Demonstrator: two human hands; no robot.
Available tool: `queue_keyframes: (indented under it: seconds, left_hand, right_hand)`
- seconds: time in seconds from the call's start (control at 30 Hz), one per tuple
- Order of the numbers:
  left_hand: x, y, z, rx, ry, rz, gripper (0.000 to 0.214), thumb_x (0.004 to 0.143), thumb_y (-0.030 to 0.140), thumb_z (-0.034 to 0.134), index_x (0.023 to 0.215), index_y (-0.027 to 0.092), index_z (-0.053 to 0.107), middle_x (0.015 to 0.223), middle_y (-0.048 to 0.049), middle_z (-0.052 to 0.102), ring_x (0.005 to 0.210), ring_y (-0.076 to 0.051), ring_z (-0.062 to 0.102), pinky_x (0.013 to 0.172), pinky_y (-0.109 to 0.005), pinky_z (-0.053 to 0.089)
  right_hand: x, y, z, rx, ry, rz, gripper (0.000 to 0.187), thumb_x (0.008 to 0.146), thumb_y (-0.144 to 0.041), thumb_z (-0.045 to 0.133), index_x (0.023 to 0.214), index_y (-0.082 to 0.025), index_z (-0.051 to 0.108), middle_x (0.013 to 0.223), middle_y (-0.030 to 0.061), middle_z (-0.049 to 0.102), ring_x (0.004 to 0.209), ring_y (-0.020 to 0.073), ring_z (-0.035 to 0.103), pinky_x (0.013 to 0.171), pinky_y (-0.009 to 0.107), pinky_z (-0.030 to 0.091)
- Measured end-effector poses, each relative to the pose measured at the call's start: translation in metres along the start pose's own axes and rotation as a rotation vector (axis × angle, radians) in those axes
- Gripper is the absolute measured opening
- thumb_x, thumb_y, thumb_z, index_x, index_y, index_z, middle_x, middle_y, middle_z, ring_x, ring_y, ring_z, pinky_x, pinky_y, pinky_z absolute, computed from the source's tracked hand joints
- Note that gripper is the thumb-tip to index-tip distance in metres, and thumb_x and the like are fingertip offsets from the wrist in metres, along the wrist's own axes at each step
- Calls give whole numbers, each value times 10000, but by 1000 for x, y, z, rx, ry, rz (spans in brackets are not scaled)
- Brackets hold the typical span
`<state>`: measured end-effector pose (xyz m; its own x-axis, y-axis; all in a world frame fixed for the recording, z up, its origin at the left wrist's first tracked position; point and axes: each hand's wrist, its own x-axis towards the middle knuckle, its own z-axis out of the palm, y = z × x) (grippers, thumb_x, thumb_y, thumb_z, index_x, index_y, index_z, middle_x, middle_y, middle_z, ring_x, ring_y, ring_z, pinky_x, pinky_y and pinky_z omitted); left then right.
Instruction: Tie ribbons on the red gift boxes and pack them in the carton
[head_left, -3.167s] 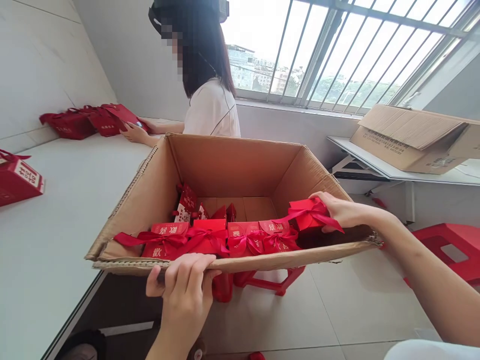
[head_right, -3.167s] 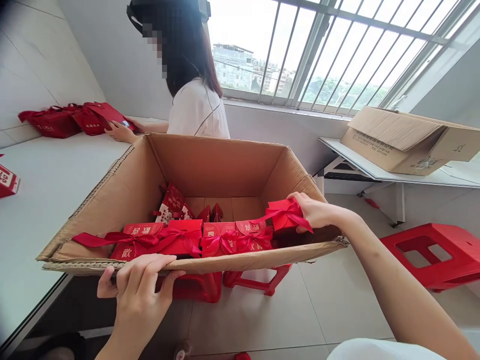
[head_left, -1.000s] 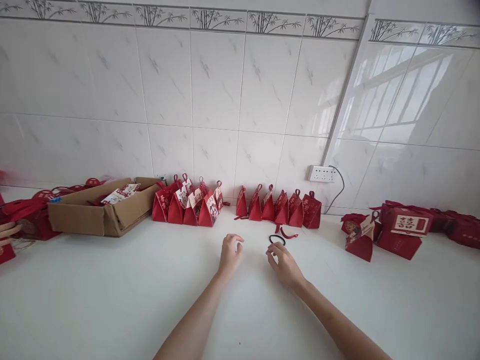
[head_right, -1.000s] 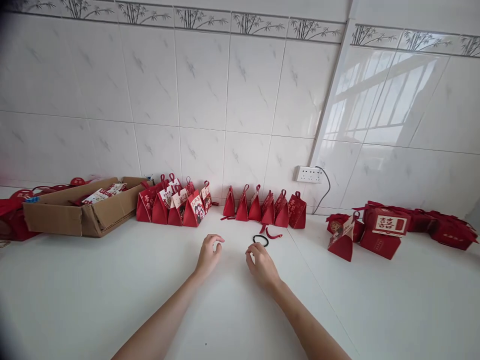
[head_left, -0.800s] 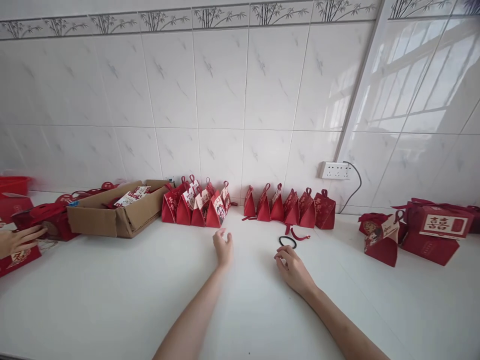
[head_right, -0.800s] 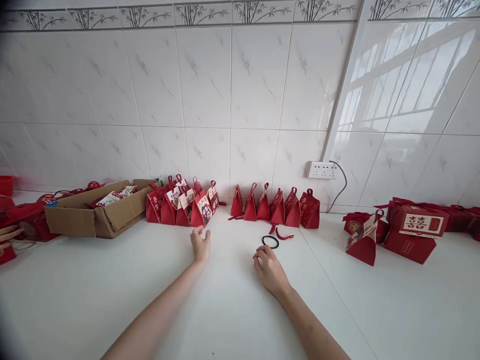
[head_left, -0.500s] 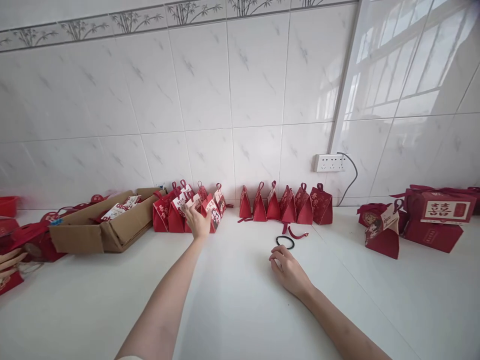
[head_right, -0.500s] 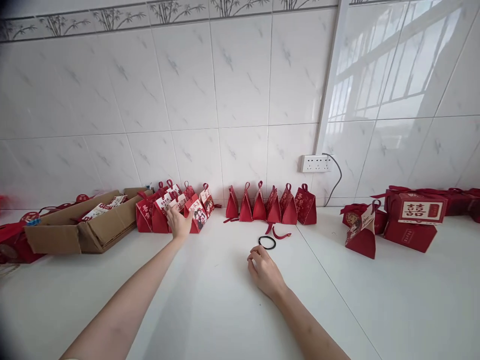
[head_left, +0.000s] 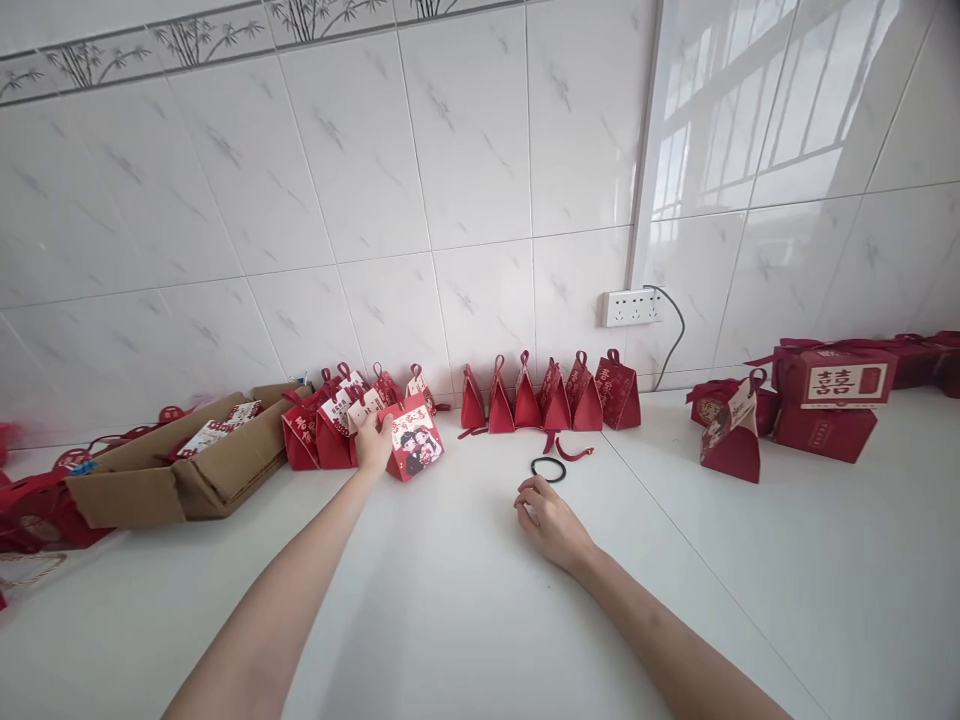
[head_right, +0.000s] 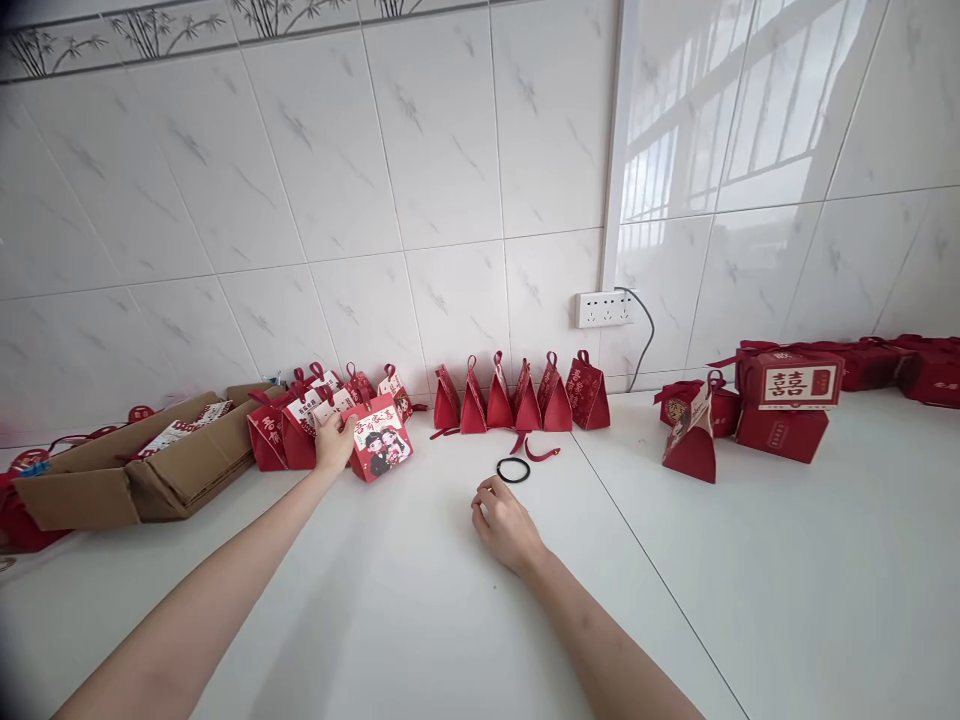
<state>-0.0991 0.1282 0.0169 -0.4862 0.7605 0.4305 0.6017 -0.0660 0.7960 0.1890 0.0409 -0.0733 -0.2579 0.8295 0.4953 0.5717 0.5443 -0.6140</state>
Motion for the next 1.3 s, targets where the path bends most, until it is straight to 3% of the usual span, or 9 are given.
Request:
queue_keyframes:
  seconds: [0.13,0.3,0.47,0.7,0.8,1.0,1.1,1.2,1.3]
  left_hand:
    - [-43,21,1,-148,-96,141,155,854,260,536,739,157,537,669,14,554,647,-123,540,605,-240,442]
    - [-114,52,17,-327,-252,255,214,827,366,492,705,191,475,620,30,515,587,-118,499,522,-207,381]
    - [-165,61,26,-441,-376,294,270,833,370,486,642,202,398,538,71,338,494,-88,348,481,-200,308]
    - [-177,59,19,-543,-479,284,220,823,333,502,662,197,440,557,59,412,514,-91,393,506,-206,348]
    - [-177,67,12,-571,-512,291,161,789,316,548,697,185,533,611,29,530,566,-111,495,547,-223,408]
    - [-179,88,4,-508,-416,326,170,780,339,625,784,176,673,773,-16,700,743,-151,642,693,-234,497]
    - [-181,90,5,-515,-383,335,185,805,312,608,698,168,655,690,1,684,669,-126,627,639,-205,487]
    - [-184,88,6,-516,-356,349,208,814,308,604,667,166,640,652,13,669,629,-111,607,609,-193,474]
    - [-187,87,6,-501,-334,350,229,825,319,593,660,167,636,634,17,658,603,-105,591,589,-191,464]
  right_hand:
    - [3,2,-1,118,70,55,219,846,-262,397,739,-195,577,958,98,592,717,180,601,620,330,510]
    - [8,5,-15,251,238,178,361,876,-427,340,802,-176,590,929,109,598,851,223,601,696,356,511]
    - [4,-10,-40,340,354,207,415,908,-491,300,909,-170,563,934,90,621,854,204,590,773,353,490]
    - [-5,-47,-47,435,322,39,239,874,-413,494,795,-195,550,771,15,619,716,151,572,678,273,467]
    - [-7,-51,-48,429,313,-8,225,880,-379,500,750,-198,520,694,-8,586,640,132,544,624,256,452]
    - [-9,-57,-47,354,258,-135,172,909,-315,471,786,-201,508,719,-9,581,650,124,555,630,255,473]
    - [-12,-56,-41,212,297,-280,51,915,-229,470,927,-208,515,836,22,579,755,143,577,682,286,502]
    - [-15,-53,-36,17,405,-466,158,896,-154,487,1036,-223,510,1003,73,502,968,194,547,793,373,513]
    - [-17,-53,-34,-82,438,-534,213,890,-117,467,1053,-241,528,1090,94,428,1055,221,506,795,402,523]
